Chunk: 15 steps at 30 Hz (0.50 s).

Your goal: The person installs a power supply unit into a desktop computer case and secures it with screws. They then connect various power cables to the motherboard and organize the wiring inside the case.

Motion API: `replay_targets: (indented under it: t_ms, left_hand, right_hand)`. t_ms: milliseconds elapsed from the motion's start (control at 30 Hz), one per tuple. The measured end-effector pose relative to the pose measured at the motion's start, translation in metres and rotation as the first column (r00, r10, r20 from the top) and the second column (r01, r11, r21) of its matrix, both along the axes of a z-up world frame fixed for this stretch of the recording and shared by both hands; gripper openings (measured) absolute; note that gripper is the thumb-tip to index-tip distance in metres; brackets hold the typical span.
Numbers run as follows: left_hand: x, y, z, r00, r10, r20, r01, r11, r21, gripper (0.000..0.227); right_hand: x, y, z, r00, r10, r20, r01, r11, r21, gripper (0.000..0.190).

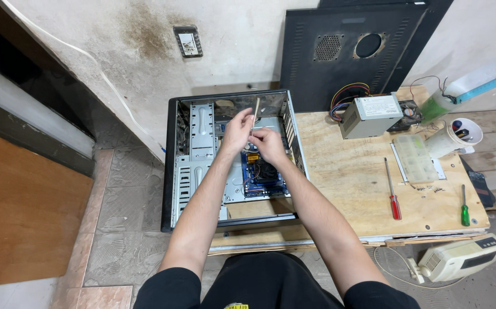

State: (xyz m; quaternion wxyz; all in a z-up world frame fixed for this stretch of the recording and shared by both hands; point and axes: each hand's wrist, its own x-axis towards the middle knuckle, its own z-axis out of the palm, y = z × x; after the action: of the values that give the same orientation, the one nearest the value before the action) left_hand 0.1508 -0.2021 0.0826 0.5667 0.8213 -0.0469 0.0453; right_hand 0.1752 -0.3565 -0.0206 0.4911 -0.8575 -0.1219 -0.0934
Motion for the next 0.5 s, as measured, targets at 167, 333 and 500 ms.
replay_targets:
  t_ms: [167, 333, 500]
  left_hand:
    - [0.006, -0.004, -0.01, 0.994, -0.038, 0.105, 0.064, 0.963, -0.263, 0.036]
    - [0.017, 0.003, -0.031, 0.99, -0.039, 0.135, 0.067, 0.976, -0.208, 0.026]
    - [0.017, 0.006, -0.027, 0.987, 0.034, 0.158, 0.015, 0.953, -0.301, 0.028]
  right_hand:
    - [-0.009, -0.007, 0.018, 1.0, 0.015, 0.003, -0.015, 0.993, -0.115, 0.019]
    - [-0.017, -0.013, 0.046, 0.998, 0.013, -0.065, -0.008, 0.997, 0.071, 0.03]
    - [-0.035, -0.015, 0.08, 0.989, 0.109, -0.102, -0.082, 0.967, 0.242, 0.031]
